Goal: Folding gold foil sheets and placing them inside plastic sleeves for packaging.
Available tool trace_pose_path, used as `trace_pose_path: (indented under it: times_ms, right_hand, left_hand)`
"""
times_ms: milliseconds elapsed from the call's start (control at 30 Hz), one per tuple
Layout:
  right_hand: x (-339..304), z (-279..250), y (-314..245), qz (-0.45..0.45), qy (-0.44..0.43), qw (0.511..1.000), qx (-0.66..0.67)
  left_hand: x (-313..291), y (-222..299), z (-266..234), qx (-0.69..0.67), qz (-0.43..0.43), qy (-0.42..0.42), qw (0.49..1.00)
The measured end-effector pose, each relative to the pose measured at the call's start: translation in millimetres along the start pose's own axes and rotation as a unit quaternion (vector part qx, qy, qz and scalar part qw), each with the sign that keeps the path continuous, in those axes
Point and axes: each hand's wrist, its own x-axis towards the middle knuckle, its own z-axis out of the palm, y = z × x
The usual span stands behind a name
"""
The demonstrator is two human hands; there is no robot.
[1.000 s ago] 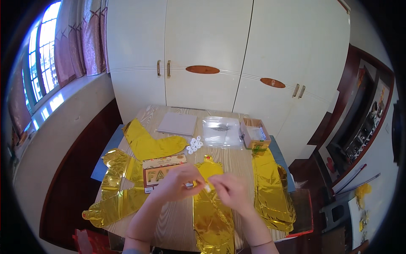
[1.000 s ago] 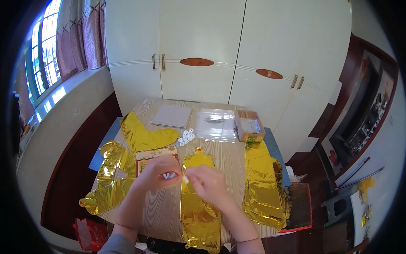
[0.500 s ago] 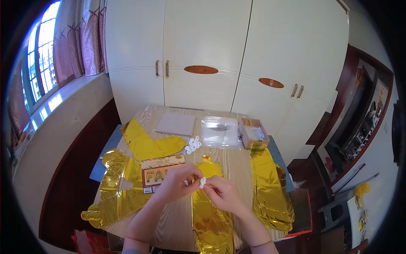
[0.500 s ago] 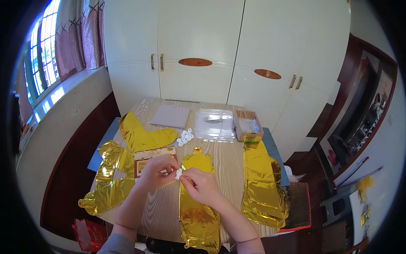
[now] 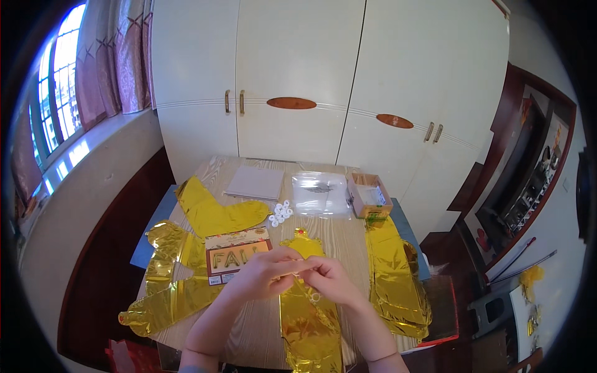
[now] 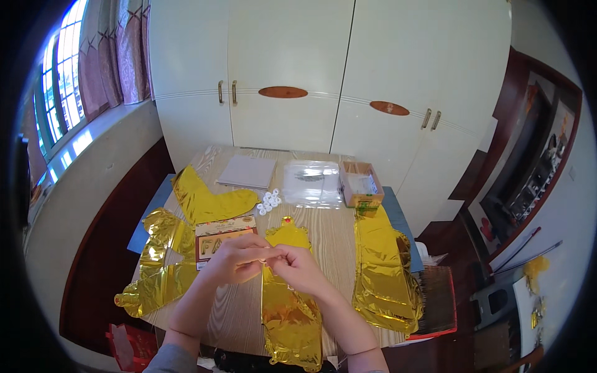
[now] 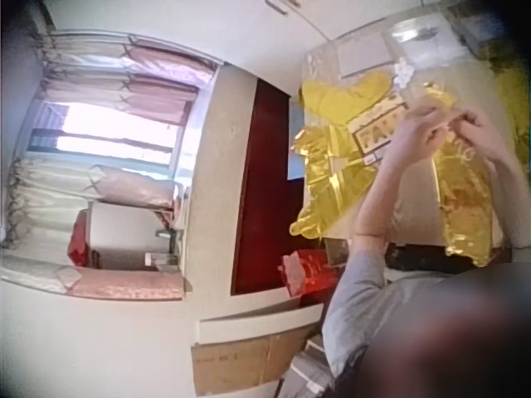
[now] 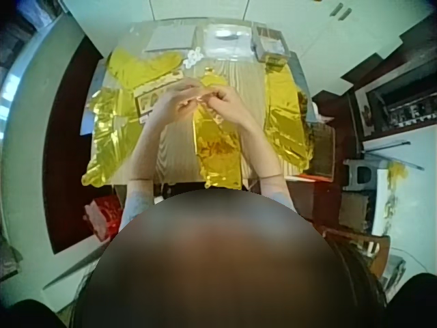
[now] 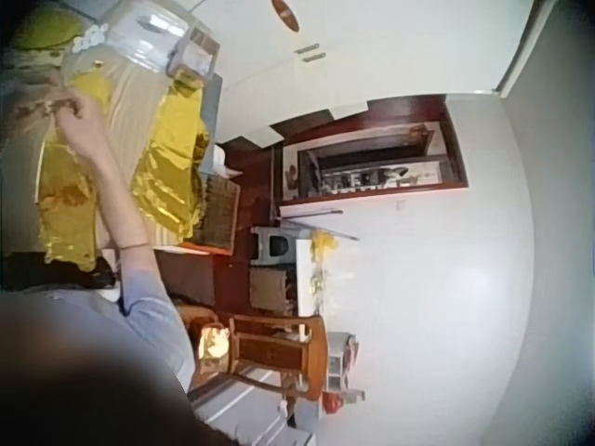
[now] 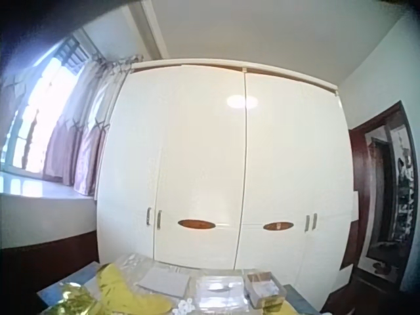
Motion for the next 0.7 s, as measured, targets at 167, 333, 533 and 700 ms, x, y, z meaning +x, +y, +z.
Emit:
trace_pose_path:
  times_ms: [167,333,533,700]
  right_hand:
    - [0,-4,-11,0.027,-0.027,0.996,0.075]
    - [-4,-18,-14,0.011,-0.026,0.999,0.042]
    - [-7,-18,-23,-0.084,-0.027,0.991,-0.104]
    - [-3,-15,-18,-0.122,0.074,0.965,-0.219]
  left_hand:
    - [-1,-4,-4,-0.025,-0.004,0.017,1.0]
    - [-2,-5,-7,-0.003,-0.033,0.001,0.999]
    - [-6,-9,-2,0.043,-0.054,-0.049,0.996]
    - [-2,-5,-6,0.028,-0.045,-0.086,0.995]
